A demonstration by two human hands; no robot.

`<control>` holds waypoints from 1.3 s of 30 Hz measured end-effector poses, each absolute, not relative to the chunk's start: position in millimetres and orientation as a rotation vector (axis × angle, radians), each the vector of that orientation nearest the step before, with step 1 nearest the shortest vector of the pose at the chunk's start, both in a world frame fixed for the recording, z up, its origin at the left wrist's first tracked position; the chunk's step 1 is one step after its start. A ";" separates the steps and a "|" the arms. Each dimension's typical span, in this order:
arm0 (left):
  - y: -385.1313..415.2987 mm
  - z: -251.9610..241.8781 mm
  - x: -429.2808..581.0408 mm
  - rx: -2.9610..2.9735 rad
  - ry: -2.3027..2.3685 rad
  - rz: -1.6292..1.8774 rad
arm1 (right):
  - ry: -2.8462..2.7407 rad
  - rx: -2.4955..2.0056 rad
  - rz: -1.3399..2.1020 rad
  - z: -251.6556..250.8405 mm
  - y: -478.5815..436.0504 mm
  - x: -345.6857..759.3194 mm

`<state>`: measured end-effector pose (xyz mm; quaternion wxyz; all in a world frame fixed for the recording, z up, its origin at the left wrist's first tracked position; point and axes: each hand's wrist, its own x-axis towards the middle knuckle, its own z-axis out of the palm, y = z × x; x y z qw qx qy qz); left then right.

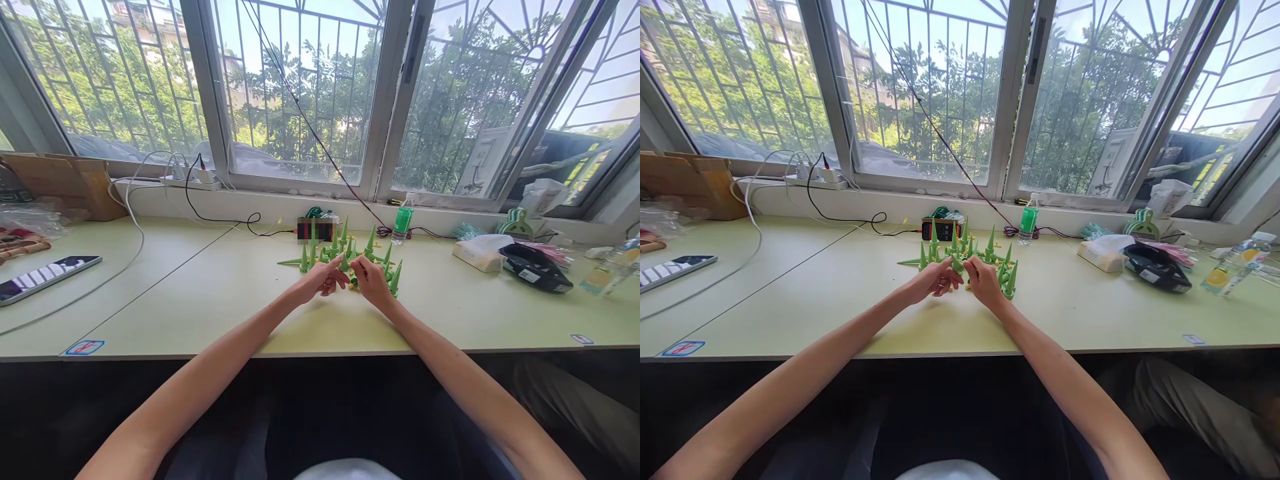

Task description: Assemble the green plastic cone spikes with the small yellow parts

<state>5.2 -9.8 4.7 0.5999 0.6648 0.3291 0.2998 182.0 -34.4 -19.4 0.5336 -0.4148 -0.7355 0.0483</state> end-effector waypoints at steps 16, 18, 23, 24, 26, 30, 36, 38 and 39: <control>-19.9 6.2 8.6 1.919 0.740 0.917 | -1.711 -1.057 0.161 -17.2 -34.6 180.7; -19.0 4.2 8.9 2.000 0.751 0.976 | -1.718 -1.061 0.166 -17.8 -34.0 181.2; -14.2 -1.0 9.4 2.169 0.801 1.136 | -1.721 -1.049 0.171 -19.2 -32.1 181.6; -13.2 -1.6 9.5 2.194 0.802 1.158 | -1.719 -1.044 0.169 -19.3 -31.9 181.5; -11.8 -2.2 9.8 2.231 0.809 1.187 | -1.718 -1.037 0.163 -19.0 -31.9 180.9; -11.8 -1.8 11.3 2.242 0.884 1.189 | -1.719 -1.039 0.155 -18.0 -33.5 179.2; -12.6 -1.7 14.2 2.033 0.923 1.166 | -1.638 -1.054 0.075 -18.7 -34.1 179.7; -12.2 -0.7 14.4 1.883 0.880 1.058 | -1.625 -1.052 0.065 -18.5 -34.3 180.3; -12.0 0.2 14.2 1.797 0.857 0.993 | -1.628 -1.051 0.067 -18.3 -34.6 180.3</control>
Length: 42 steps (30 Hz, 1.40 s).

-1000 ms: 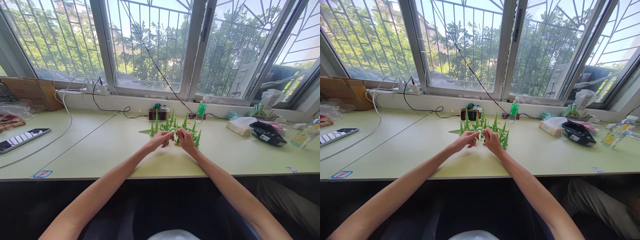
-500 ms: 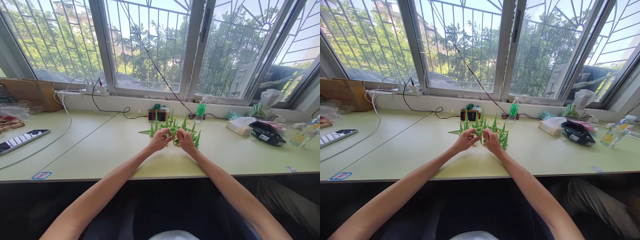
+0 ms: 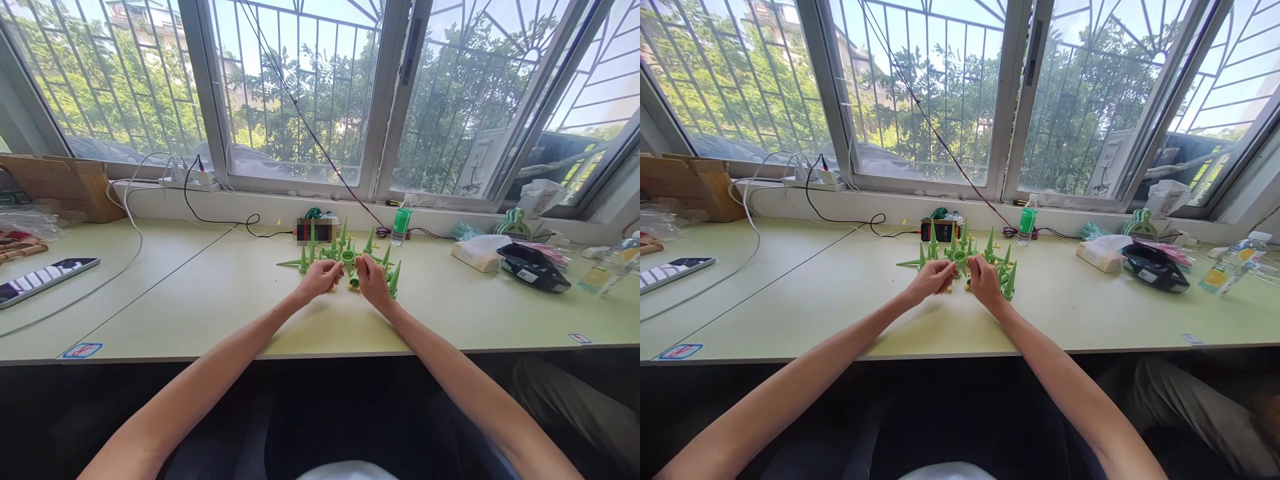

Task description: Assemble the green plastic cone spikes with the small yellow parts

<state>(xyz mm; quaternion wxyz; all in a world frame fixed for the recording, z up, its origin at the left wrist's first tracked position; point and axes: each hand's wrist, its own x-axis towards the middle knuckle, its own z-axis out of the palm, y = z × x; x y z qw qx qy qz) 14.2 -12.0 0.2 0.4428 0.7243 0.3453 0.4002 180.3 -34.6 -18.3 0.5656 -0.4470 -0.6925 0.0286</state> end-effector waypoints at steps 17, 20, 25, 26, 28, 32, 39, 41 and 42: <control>-17.2 7.9 9.5 1.516 0.661 0.709 | -1.722 -1.031 0.153 -19.0 -33.0 181.2; -21.0 10.1 9.0 1.567 0.629 0.756 | -1.713 -1.036 0.173 -20.5 -31.4 182.3; -24.7 12.3 7.7 1.646 0.602 0.804 | -1.703 -1.052 0.182 -20.4 -31.5 183.7; -24.6 11.8 7.6 1.647 0.604 0.818 | -1.705 -1.050 0.186 -20.0 -31.8 183.9; -23.5 10.0 7.6 1.645 0.608 0.845 | -1.711 -1.045 0.188 -19.4 -32.5 184.1; -20.8 5.4 7.8 1.695 0.636 0.877 | -1.717 -1.046 0.158 -18.9 -32.8 184.5; -9.7 -7.2 9.1 1.953 0.754 1.001 | -1.729 -1.077 0.151 -19.0 -32.2 185.3; -5.4 -10.6 9.6 2.052 0.765 1.069 | -1.725 -1.087 0.166 -18.9 -32.3 185.0; -3.8 -11.6 9.8 2.107 0.759 1.108 | -1.725 -1.087 0.172 -18.8 -32.3 184.7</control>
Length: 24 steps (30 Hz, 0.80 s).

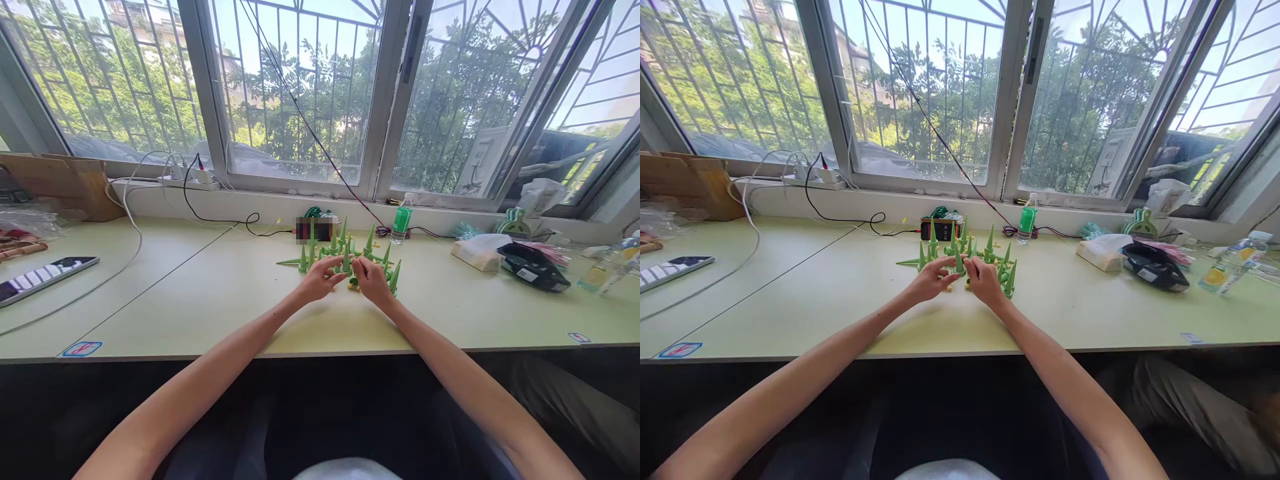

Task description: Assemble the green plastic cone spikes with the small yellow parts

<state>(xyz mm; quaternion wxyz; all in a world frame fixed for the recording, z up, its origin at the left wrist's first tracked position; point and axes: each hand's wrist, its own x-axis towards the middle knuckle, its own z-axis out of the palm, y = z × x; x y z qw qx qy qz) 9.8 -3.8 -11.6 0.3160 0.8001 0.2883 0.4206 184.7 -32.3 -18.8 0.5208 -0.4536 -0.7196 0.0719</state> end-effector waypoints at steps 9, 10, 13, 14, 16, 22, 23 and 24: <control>-10.5 -5.7 12.4 2.361 0.855 1.332 | -1.699 -1.092 0.148 -18.7 -32.1 179.9; -11.5 -5.3 13.2 2.335 0.874 1.354 | -1.690 -1.091 0.146 -18.8 -32.1 179.5; -12.8 -4.3 15.2 2.187 0.911 1.388 | -1.658 -1.087 0.124 -18.9 -31.7 179.6; -12.7 -3.8 15.6 2.129 0.913 1.386 | -1.649 -1.087 0.117 -18.8 -31.7 179.8; -12.2 -2.6 15.8 2.010 0.905 1.326 | -1.643 -1.086 0.110 -18.5 -31.9 180.1; -12.1 0.8 13.2 1.686 0.817 0.832 | -1.718 -1.039 0.175 -16.5 -35.0 177.9; -12.5 1.1 12.9 1.667 0.802 0.795 | -1.727 -1.034 0.190 -16.5 -35.4 177.7; -12.9 1.5 12.6 1.656 0.796 0.776 | -1.731 -1.031 0.199 -16.6 -35.5 177.7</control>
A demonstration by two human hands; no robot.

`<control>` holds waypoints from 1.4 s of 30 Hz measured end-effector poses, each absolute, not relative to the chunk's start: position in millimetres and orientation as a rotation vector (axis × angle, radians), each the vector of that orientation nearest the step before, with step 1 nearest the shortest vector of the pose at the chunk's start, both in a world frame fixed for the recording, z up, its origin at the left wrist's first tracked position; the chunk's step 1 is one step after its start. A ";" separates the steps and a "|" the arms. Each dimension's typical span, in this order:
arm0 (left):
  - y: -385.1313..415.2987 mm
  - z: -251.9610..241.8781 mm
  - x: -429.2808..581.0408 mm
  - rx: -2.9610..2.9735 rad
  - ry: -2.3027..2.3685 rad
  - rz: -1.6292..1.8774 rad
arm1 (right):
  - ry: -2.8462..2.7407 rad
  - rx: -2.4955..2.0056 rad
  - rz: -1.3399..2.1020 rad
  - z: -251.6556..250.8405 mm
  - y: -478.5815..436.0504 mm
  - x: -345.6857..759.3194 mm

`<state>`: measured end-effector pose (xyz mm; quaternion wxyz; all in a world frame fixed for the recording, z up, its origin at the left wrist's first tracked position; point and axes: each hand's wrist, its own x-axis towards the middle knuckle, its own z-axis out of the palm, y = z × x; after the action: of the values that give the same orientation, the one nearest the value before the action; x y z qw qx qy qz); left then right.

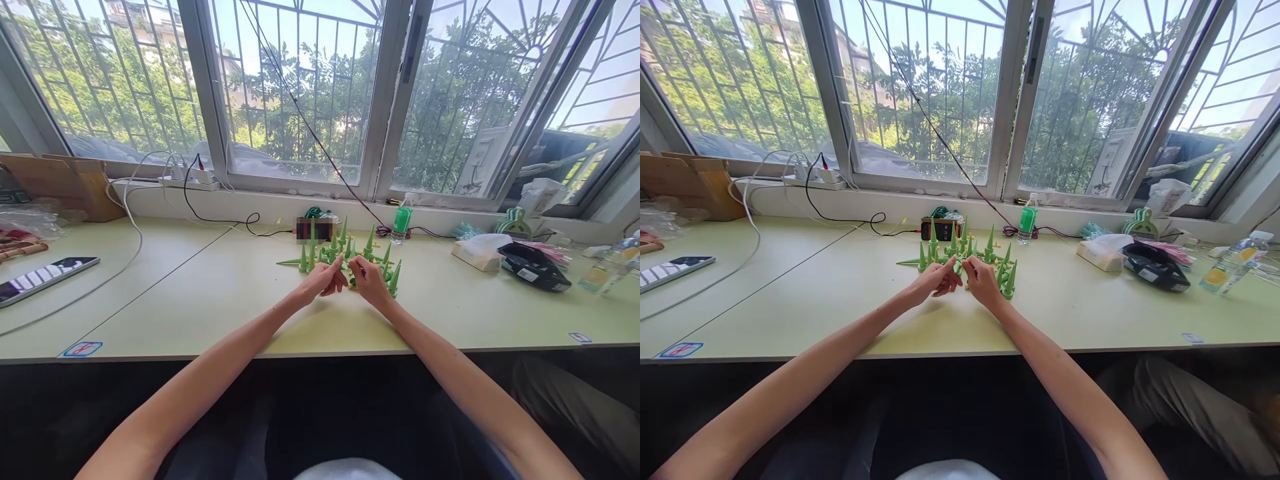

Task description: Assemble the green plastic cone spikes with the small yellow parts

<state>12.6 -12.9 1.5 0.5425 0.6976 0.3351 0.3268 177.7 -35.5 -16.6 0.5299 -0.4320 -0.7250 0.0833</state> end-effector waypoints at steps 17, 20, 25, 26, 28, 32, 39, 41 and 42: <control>-21.4 4.7 9.9 1.789 0.758 0.820 | -1.761 -1.057 0.243 -19.7 -32.6 180.3; -20.8 3.1 10.0 1.803 0.761 0.873 | -1.765 -1.047 0.253 -19.8 -32.1 180.3; -15.7 -1.7 10.7 1.835 0.736 0.927 | -1.769 -1.042 0.254 -19.3 -31.9 181.0; -15.1 -2.2 11.0 1.842 0.743 0.935 | -1.768 -1.045 0.251 -19.3 -31.9 181.1; -14.9 -2.4 12.0 1.848 0.763 0.955 | -1.768 -1.046 0.249 -19.5 -31.9 181.0; -16.9 -0.3 13.7 1.819 0.801 0.996 | -1.763 -1.048 0.253 -20.5 -31.8 180.1; -18.9 4.5 14.2 1.761 0.765 1.035 | -1.747 -1.013 0.319 -19.7 -34.0 177.9; -19.4 5.4 14.4 1.738 0.758 1.047 | -1.743 -1.001 0.342 -19.3 -34.7 177.2; -19.8 5.8 14.5 1.728 0.760 1.053 | -1.742 -1.001 0.348 -19.3 -34.9 176.9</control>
<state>14.5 -19.8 5.8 0.4707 0.7054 0.3101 0.4297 176.9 -34.9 -19.3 0.5239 -0.4181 -0.7277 0.1456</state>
